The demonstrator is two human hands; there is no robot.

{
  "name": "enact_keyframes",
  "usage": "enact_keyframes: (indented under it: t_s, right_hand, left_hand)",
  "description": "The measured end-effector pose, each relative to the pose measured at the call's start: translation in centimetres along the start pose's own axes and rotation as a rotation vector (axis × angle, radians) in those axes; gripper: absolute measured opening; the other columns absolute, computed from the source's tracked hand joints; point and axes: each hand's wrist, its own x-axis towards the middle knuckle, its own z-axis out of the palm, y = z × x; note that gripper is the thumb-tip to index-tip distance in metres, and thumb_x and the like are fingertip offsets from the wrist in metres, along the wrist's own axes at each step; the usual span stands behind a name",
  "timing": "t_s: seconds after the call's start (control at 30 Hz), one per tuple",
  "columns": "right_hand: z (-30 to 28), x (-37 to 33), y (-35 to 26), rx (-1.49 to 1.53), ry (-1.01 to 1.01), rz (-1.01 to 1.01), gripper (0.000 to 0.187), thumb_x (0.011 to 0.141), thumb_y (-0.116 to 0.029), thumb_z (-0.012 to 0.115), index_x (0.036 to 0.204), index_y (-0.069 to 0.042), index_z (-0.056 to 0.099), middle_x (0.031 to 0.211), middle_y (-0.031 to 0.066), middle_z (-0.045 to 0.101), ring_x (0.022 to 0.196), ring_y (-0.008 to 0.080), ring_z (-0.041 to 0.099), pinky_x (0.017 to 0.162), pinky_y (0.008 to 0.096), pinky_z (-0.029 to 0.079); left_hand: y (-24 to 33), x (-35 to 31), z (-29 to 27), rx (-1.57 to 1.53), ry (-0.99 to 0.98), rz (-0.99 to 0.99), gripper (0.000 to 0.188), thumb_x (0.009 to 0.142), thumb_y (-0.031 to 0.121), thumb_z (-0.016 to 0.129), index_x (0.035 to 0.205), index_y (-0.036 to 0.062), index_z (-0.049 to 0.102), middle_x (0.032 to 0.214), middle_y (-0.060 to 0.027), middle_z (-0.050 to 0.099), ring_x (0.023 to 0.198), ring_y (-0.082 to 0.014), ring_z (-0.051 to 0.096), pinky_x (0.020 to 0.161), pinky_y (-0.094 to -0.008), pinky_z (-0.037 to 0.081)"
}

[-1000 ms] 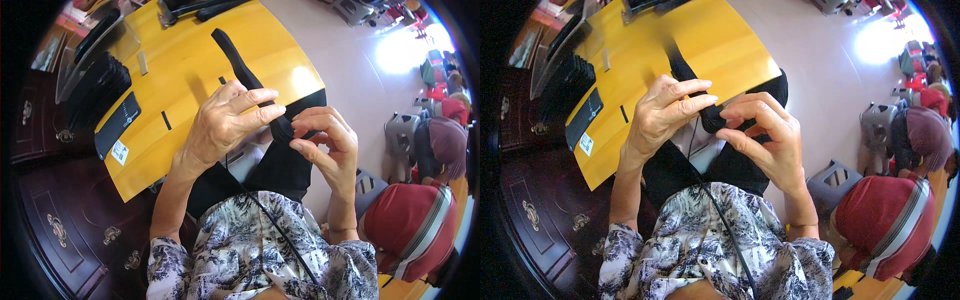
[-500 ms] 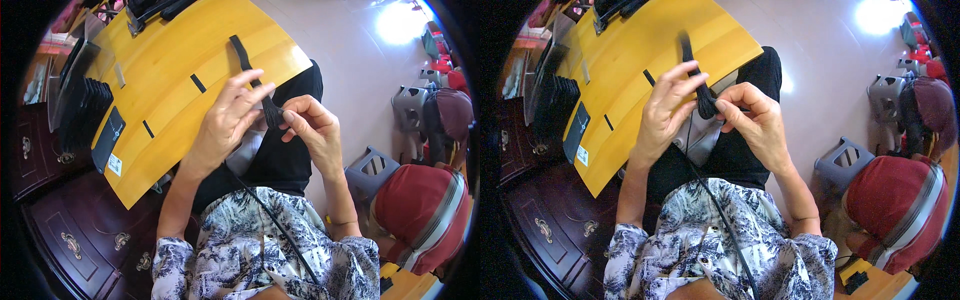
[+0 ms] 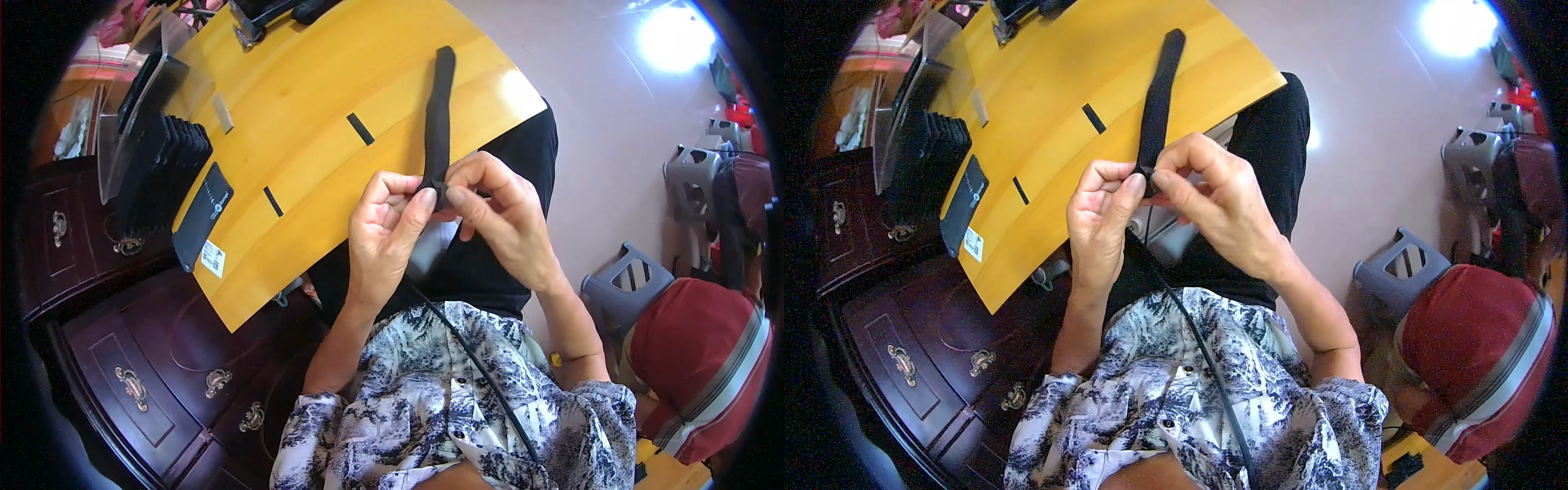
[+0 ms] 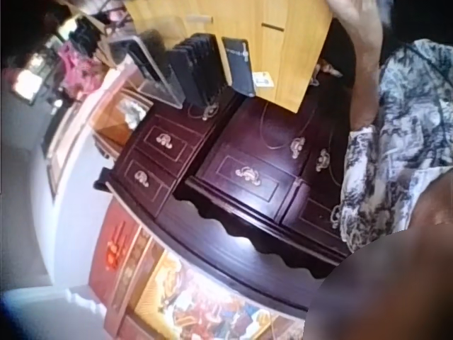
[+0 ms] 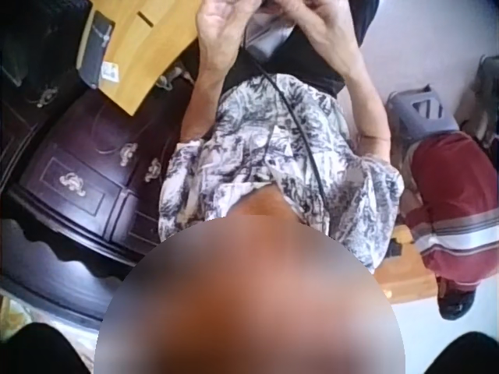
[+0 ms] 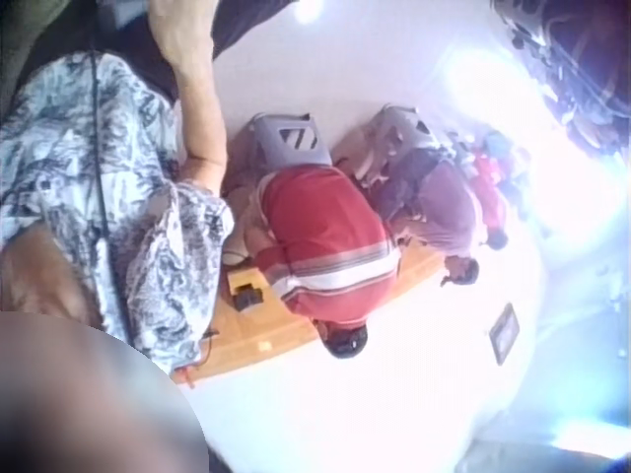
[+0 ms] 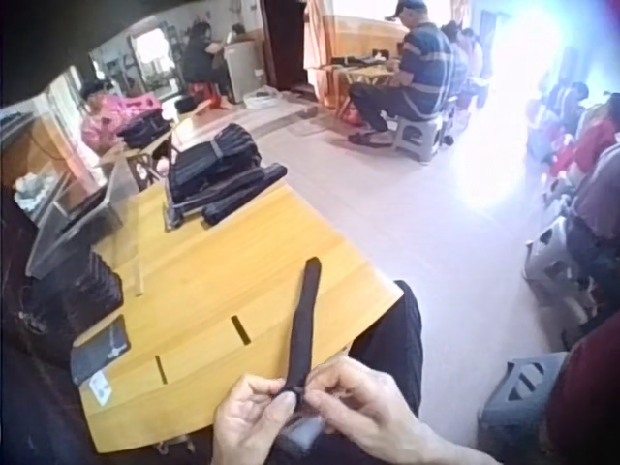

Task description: Inspecting and organizing black cable storage straps on a desk.

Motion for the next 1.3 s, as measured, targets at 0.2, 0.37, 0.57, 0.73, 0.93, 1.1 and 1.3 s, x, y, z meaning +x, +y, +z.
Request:
enact_keyframes:
  t_s: [0.2,0.37,0.57,0.73,0.93,1.1,1.3]
  right_hand:
    - [0.8,0.1,0.8,0.537,0.047,0.305,0.021,0.095,-0.02,0.057,0.098,0.0,0.057,0.08,0.0018,0.061,0.064,0.0063,0.057,0.057,0.018,0.048]
    - [0.8,0.6,-1.1,-0.184,0.139,-0.114,0.054,0.071,-0.027,0.08,0.118,-0.009,0.061,0.127,0.012,0.047,0.097,0.0202,0.051,0.084,0.0338,0.047]
    - [0.1,1.3,0.5,-0.359,0.089,-0.216,0.035,0.081,-0.027,0.069,0.115,-0.021,0.068,0.135,0.0072,0.05,0.104,0.0265,0.045,0.094,0.0375,0.039]
    - [-0.4,2.6,-1.0,-0.169,0.201,-0.133,0.019,0.091,-0.019,0.058,0.102,-0.009,0.071,0.123,0.0096,0.06,0.097,0.02,0.052,0.089,0.0318,0.042]
    - [-1.0,6.4,-3.4,0.121,0.123,-0.093,0.027,0.094,-0.022,0.055,0.1,0.001,0.068,0.102,0.011,0.067,0.098,0.0191,0.061,0.091,0.0294,0.044]
    - [-0.3,8.3,-4.6,0.144,-0.019,-0.015,0.027,0.094,-0.024,0.057,0.098,0.001,0.067,0.092,0.0093,0.068,0.094,0.0164,0.062,0.086,0.0294,0.046]
    - [1.6,7.3,-5.3,-0.399,0.037,-0.464,0.014,0.086,-0.017,0.062,0.092,-0.005,0.066,0.091,0.0059,0.066,0.083,0.0265,0.058,0.075,0.0352,0.047]
  left_hand:
    - [-0.9,0.5,-0.4,-0.09,0.031,0.011,0.015,0.092,0.006,0.059,0.102,-0.002,0.051,0.098,-0.0153,0.065,0.082,-0.0177,0.066,0.074,-0.0301,0.056]
    - [-0.2,0.7,-0.1,-0.117,-0.013,-0.069,0.016,0.092,0.005,0.059,0.102,-0.0027,0.048,0.096,-0.0148,0.065,0.085,-0.0167,0.067,0.079,-0.0282,0.056]
    - [0.0,1.4,0.2,-0.243,-0.056,-0.077,0.017,0.091,0.003,0.059,0.103,-0.003,0.049,0.097,-0.0148,0.064,0.086,-0.0179,0.067,0.08,-0.0297,0.056]
    - [0.7,1.7,0.6,-0.266,-0.138,-0.03,0.014,0.091,0.0,0.058,0.1,-0.0011,0.048,0.099,-0.0162,0.063,0.084,-0.0173,0.066,0.08,-0.0299,0.056]
    - [3.9,2.5,1.1,-0.069,-0.058,0.088,0.012,0.09,-0.001,0.057,0.097,0.0001,0.048,0.095,-0.0156,0.063,0.077,-0.0135,0.064,0.074,-0.0262,0.055]
    - [6.1,2.3,0.0,-0.041,-0.059,0.106,0.008,0.092,0.005,0.057,0.094,0.0022,0.05,0.096,-0.0189,0.064,0.078,-0.0187,0.066,0.074,-0.0309,0.056]
    - [6.6,2.0,-1.2,-0.453,-0.089,-0.187,0.036,0.1,0.031,0.046,0.118,0.0002,0.05,0.097,-0.011,0.064,0.085,-0.0218,0.065,0.075,-0.0327,0.055]
